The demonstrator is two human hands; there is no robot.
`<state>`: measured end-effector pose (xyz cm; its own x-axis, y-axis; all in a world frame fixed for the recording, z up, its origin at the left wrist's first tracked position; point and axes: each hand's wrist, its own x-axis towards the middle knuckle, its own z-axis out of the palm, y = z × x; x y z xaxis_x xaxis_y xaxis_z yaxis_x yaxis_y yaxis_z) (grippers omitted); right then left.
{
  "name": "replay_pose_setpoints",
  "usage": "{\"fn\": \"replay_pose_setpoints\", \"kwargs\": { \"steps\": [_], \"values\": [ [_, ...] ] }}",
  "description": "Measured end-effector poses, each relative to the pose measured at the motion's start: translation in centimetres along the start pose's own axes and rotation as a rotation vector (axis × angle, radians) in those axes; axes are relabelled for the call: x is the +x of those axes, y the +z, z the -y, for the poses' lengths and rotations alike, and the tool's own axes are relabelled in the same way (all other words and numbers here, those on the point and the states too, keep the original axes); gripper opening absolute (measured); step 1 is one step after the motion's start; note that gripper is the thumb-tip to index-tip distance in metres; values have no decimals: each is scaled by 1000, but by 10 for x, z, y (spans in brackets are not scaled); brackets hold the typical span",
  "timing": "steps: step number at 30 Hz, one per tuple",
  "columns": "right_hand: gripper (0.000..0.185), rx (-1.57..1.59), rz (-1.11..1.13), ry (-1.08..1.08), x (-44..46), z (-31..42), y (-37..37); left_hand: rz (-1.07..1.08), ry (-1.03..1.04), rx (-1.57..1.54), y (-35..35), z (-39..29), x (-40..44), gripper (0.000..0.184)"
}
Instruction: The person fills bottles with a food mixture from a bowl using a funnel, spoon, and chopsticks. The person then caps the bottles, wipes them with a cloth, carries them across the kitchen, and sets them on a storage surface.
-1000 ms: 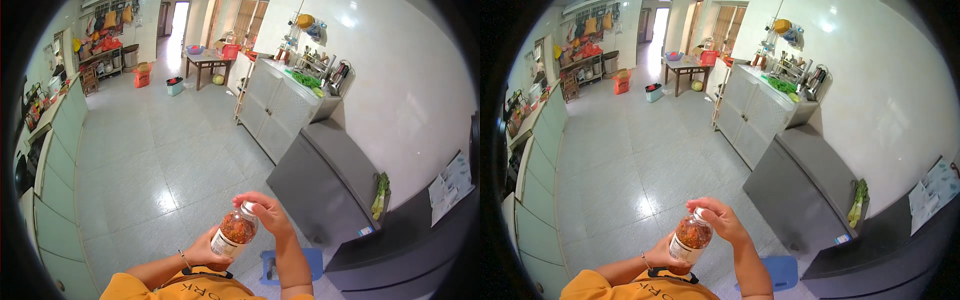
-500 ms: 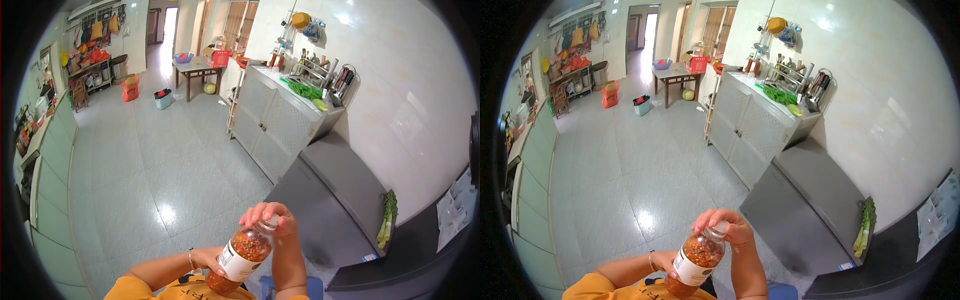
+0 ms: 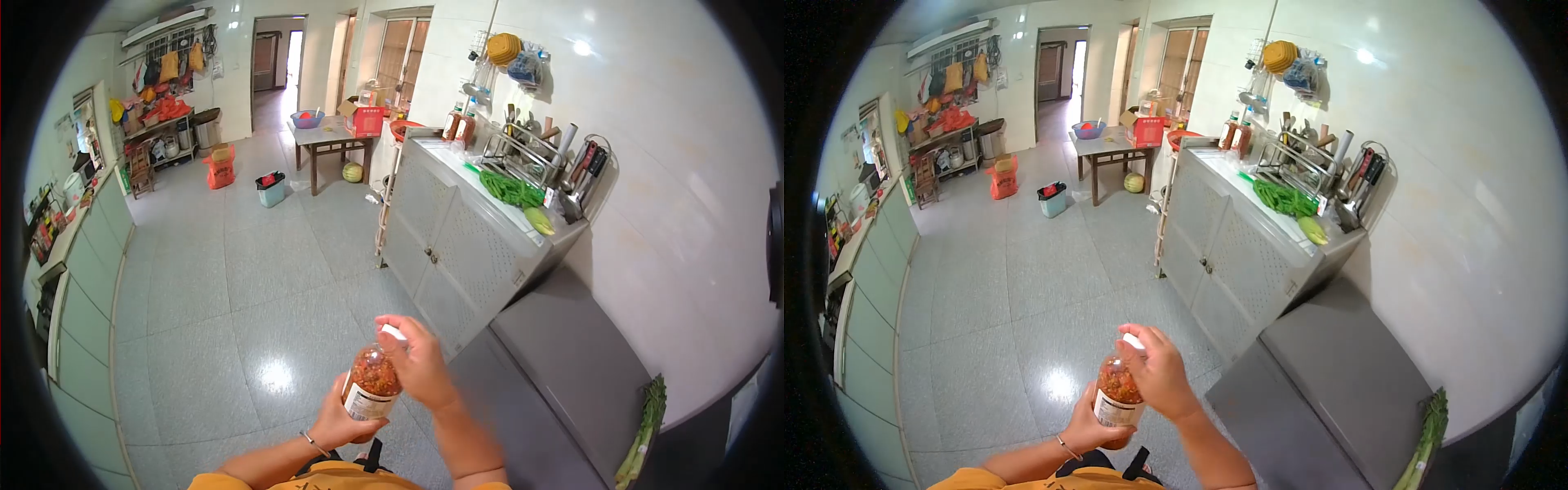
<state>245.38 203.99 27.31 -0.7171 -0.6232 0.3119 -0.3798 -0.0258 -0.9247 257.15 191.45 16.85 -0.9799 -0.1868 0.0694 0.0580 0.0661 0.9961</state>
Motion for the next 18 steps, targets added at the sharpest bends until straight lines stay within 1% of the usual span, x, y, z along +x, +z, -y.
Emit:
{"fn": "replay_pose_setpoints", "kwargs": {
  "steps": [1,2,3,4,5,6,7,8,9,10,11,12,13,14,16,17,18],
  "values": [
    [42,-366,-110,-95,7,-7,4,-83,47,118,0,9,12,93],
    [43,-732,-225,-194,15,-14,5,-88,54,120,-3,9,24,93],
    [46,-804,-244,-243,22,-18,4,-122,64,174,-8,5,34,92],
    [46,-804,-247,-252,32,-18,-1,-157,73,227,-15,5,46,90],
    [46,-799,-172,-247,40,-17,-10,-98,45,176,-26,13,58,90],
    [46,-795,-96,-239,49,-17,-19,-99,48,176,-39,18,73,90],
    [49,-743,1,-220,63,-17,-31,53,21,52,-51,23,87,90],
    [49,-745,1,-219,80,-17,-42,206,-8,-75,-63,27,101,90],
    [52,-554,148,-179,99,-16,-52,320,-50,-164,-74,29,117,91],
    [56,-368,287,-143,119,-15,-57,324,-36,-167,-82,28,135,91],
    [56,-385,283,-153,139,-24,-59,509,-57,-236,-89,25,152,90],
    [62,-80,428,-111,161,-39,-62,695,-79,-301,-97,20,170,89],
    [69,229,566,-64,182,-43,-63,770,-49,-422,-97,12,188,89],
    [69,218,564,-68,200,-46,-59,887,-91,-412,-105,10,207,91],
    [80,633,795,-130,235,-52,-45,1101,-160,-497,-113,9,246,94],
    [72,756,831,-138,247,-59,-38,1112,-160,-494,-121,6,265,94],
    [72,753,819,-138,262,-64,-37,1162,-138,-490,-129,4,284,94]
  ]
}}
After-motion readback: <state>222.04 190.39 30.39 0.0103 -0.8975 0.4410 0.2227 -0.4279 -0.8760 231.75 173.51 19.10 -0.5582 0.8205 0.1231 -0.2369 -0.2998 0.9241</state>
